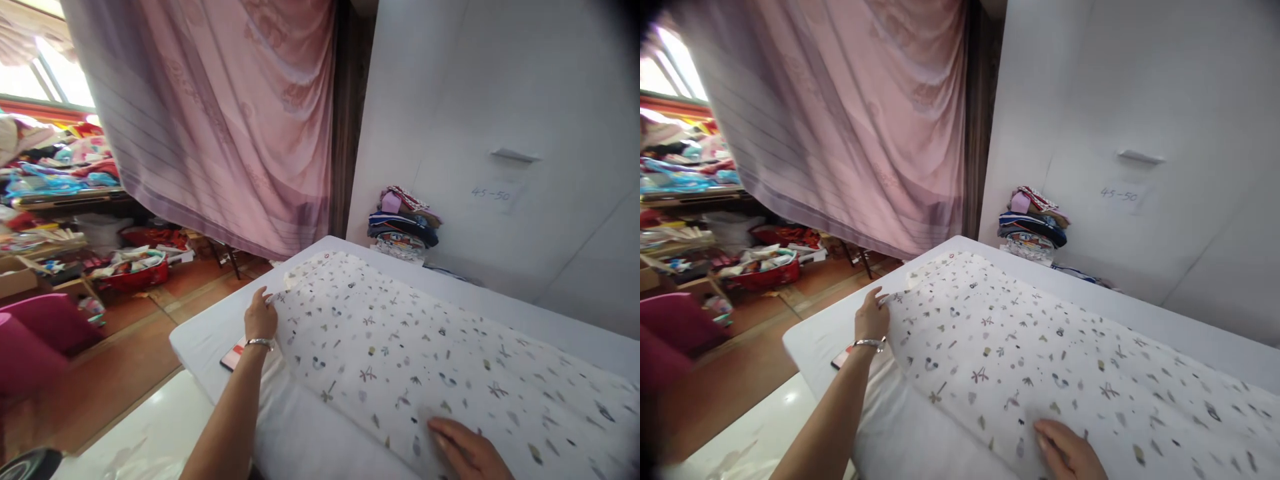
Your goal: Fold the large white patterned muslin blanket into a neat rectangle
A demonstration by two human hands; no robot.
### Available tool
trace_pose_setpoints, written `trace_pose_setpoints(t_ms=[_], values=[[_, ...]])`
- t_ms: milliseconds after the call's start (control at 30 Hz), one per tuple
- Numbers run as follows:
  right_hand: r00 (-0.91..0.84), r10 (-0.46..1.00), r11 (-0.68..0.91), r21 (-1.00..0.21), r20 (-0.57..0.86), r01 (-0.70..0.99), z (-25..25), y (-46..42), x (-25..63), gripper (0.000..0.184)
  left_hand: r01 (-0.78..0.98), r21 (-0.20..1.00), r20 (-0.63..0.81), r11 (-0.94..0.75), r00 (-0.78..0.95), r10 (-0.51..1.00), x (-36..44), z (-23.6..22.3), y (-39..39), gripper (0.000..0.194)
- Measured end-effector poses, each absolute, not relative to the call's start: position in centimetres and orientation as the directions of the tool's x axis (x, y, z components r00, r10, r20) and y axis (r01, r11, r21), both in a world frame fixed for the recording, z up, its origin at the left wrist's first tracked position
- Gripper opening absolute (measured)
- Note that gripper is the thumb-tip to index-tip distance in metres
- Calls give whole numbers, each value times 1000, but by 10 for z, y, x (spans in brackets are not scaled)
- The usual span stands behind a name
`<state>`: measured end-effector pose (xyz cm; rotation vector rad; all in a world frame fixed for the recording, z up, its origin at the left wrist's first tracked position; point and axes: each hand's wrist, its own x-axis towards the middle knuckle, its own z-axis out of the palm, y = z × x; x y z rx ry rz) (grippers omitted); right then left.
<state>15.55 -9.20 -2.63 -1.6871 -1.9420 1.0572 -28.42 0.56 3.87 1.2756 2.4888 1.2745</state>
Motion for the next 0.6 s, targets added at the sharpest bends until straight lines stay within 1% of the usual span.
trace_pose_setpoints(t_ms=[133,233,367,500,600], values=[[-280,953,85,-789,-114,608,-14,-89,140,43,681,675,306,285,-609,732,-275,43,3,52],[-321,940,84,-833,-116,546,4,-84,121,42,716,649,333,258,-573,749,-264,46,3,54],[-377,920,89,-880,-107,466,23,-73,97,38,734,643,330,218,-522,786,-248,46,1,57],[-418,896,32,-918,-149,396,28,-60,77,36,746,649,337,150,-458,822,-231,41,0,58],[-442,877,-50,-950,-190,309,26,-43,61,36,748,660,358,75,-401,844,-216,33,-1,58]])
